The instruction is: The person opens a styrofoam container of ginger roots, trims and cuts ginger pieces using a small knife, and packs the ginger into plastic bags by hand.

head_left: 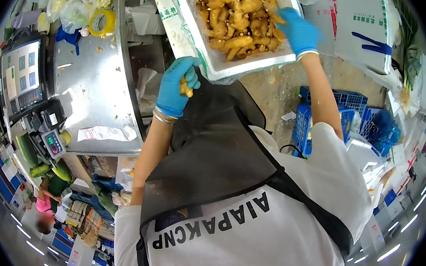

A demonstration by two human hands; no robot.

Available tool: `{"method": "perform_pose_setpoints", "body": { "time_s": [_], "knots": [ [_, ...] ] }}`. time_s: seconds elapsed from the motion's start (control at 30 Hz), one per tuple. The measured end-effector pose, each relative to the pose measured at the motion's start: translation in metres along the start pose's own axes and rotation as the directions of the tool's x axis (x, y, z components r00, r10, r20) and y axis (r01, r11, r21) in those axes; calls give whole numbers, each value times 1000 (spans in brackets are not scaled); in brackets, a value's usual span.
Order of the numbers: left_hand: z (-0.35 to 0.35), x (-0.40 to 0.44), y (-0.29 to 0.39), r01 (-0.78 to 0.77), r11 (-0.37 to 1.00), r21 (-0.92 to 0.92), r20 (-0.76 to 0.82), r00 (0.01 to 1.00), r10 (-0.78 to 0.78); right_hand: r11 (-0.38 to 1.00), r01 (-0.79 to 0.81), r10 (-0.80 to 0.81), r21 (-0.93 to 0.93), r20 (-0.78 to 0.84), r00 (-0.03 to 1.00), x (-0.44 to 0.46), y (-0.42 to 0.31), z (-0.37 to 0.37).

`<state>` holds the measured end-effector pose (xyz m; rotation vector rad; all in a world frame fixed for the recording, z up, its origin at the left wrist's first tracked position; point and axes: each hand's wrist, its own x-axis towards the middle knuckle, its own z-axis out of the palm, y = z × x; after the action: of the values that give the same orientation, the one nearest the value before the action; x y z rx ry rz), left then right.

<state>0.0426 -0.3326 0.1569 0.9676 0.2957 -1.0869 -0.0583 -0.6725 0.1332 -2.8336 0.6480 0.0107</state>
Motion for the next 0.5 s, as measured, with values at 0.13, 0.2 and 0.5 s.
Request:
{"method": "perform_pose_setpoints", "body": {
  "time_s": [0.13, 0.2, 0.5],
  "knots": [
    [14, 1, -11, -133, 991, 29, -99, 986, 136, 881, 410, -467, 236, 569, 677, 4, -52, 57],
    [16, 0, -8, -240, 968, 73, -106, 963, 247, 855, 490, -465, 170, 670, 579, 5, -72, 85],
    [-1, -21, 10, -351, 924, 150, -177, 910, 374, 773, 632, -506, 55, 655, 561, 18, -81, 118]
  ]
}}
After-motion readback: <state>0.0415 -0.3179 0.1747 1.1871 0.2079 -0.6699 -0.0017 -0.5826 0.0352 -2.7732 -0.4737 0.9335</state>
